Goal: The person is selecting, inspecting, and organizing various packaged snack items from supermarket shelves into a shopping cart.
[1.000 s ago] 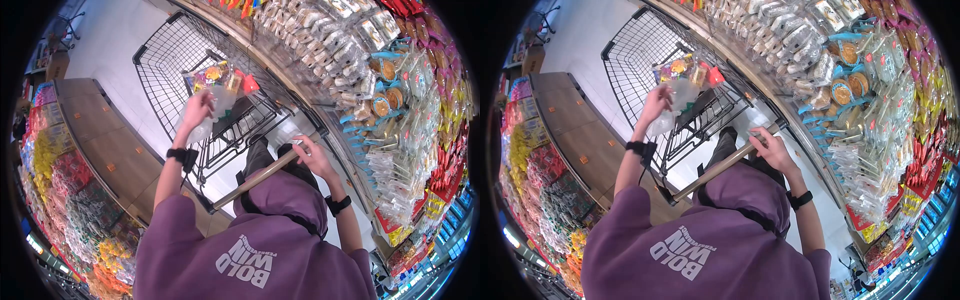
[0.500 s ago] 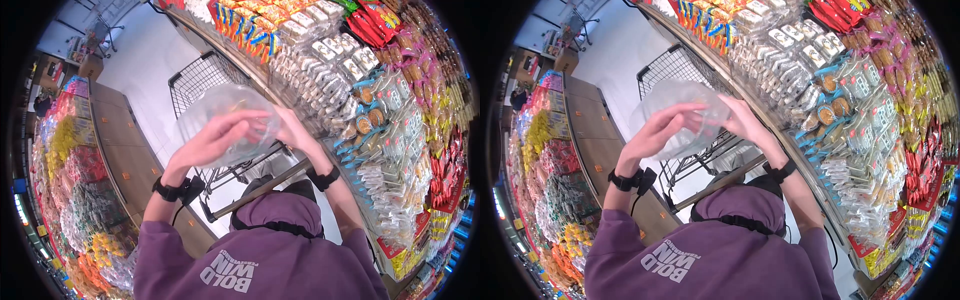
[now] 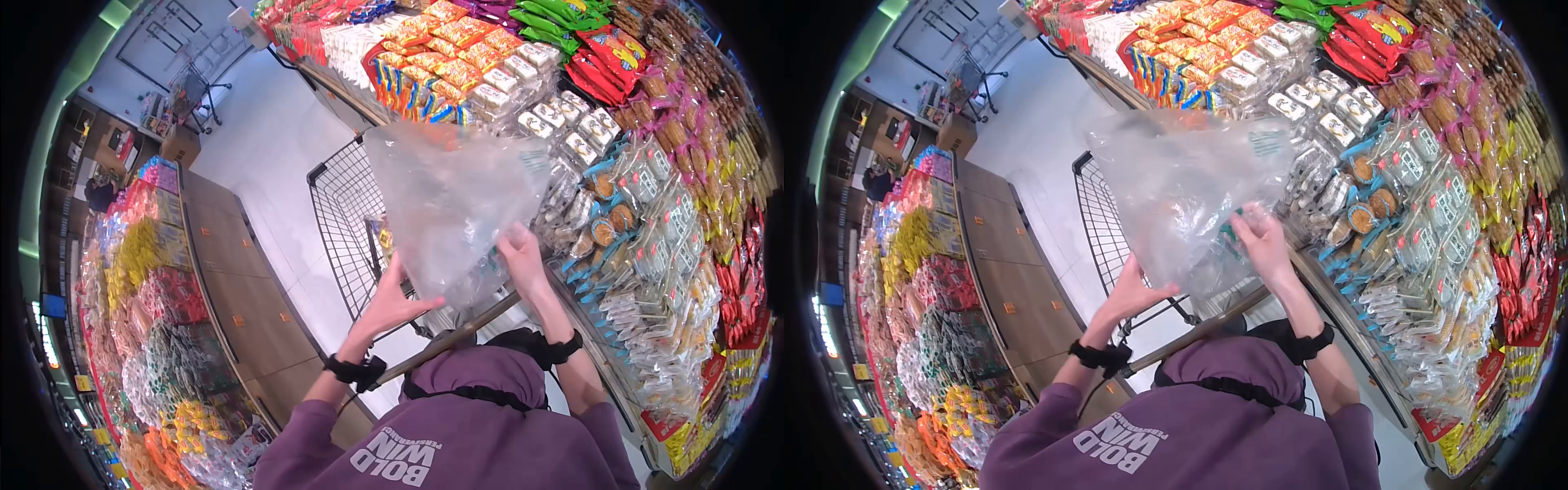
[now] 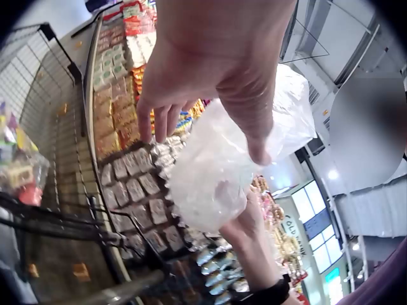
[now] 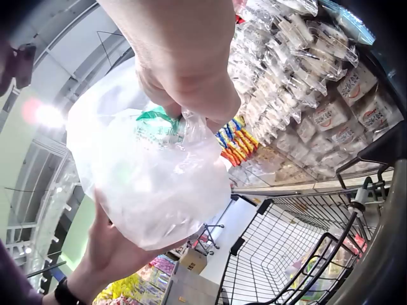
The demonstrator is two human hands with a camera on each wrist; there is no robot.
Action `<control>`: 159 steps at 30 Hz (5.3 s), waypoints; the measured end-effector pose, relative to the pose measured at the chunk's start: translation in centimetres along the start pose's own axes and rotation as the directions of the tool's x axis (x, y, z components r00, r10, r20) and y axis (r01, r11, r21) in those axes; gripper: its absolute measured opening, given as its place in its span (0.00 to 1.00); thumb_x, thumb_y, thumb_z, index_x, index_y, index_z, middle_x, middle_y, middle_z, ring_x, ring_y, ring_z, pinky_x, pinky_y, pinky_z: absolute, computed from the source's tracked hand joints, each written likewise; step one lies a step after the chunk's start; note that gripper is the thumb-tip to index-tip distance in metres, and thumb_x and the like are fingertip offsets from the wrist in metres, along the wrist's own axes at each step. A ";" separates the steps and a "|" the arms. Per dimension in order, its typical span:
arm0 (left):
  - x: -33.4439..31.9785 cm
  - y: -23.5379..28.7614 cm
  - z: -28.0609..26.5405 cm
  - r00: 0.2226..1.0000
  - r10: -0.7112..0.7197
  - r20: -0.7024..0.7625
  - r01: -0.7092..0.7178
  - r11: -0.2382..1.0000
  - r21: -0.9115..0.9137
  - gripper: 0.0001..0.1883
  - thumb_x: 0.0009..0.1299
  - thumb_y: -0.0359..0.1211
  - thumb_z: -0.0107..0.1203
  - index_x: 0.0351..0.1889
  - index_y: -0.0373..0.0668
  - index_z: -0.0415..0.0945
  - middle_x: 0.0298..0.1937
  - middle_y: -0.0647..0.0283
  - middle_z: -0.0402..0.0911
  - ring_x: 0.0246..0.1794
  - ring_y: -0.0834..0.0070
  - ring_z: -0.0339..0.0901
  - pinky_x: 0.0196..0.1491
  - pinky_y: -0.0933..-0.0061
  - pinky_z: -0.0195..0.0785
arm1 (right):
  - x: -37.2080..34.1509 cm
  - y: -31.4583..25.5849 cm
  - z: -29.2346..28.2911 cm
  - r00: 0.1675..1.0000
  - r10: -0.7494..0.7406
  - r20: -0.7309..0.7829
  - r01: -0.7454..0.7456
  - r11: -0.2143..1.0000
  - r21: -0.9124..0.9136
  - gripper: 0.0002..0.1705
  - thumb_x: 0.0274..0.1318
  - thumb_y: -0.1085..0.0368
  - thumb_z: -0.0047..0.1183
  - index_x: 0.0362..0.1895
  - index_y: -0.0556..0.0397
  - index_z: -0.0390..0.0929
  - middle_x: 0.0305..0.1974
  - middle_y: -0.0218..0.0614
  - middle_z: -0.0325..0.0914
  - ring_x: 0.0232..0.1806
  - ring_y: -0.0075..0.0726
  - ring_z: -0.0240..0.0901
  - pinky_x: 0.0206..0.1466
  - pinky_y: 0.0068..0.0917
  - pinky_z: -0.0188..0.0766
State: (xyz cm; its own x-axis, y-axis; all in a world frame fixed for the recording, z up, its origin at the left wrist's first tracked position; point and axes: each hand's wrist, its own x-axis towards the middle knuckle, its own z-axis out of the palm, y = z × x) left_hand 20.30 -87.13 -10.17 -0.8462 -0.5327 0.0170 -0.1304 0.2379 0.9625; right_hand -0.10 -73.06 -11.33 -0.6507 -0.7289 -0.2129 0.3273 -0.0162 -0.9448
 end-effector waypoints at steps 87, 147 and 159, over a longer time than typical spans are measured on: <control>-15.2 -9.3 25.0 0.786 -0.183 0.590 -0.386 0.601 0.700 0.13 0.52 0.19 0.59 0.37 0.38 0.80 0.34 0.46 0.83 0.39 0.48 0.82 0.42 0.52 0.76 | -33.0 13.2 -27.8 0.994 -0.099 0.038 0.077 0.436 -0.897 0.10 0.48 0.73 0.58 0.38 0.58 0.82 0.34 0.54 0.80 0.39 0.60 0.79 0.44 0.50 0.75; -20.2 -2.3 19.3 0.694 -0.340 0.634 -0.185 0.767 0.615 0.22 0.70 0.44 0.61 0.55 0.37 0.81 0.54 0.46 0.82 0.60 0.46 0.74 0.62 0.55 0.68 | -36.0 9.7 -23.4 0.917 0.101 0.386 0.289 0.501 -0.816 0.12 0.53 0.67 0.48 0.34 0.54 0.85 0.30 0.53 0.82 0.36 0.61 0.80 0.44 0.51 0.75; -17.6 -4.3 32.0 0.231 -0.398 0.888 0.017 0.914 0.406 0.41 0.80 0.59 0.31 0.78 0.36 0.48 0.81 0.49 0.48 0.79 0.59 0.53 0.79 0.63 0.45 | -37.8 0.2 -12.6 0.629 0.070 0.774 0.229 0.935 -0.271 0.21 0.67 0.63 0.51 0.62 0.55 0.74 0.33 0.43 0.84 0.32 0.43 0.81 0.38 0.35 0.75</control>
State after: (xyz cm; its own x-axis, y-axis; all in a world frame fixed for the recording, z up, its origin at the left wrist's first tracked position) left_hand 19.24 -52.81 -23.25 -0.6024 0.5029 -0.6198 -0.3435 0.5376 0.7701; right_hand 15.93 -36.89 -6.65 0.1440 -0.9896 -0.0071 -0.0286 0.0031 -0.9996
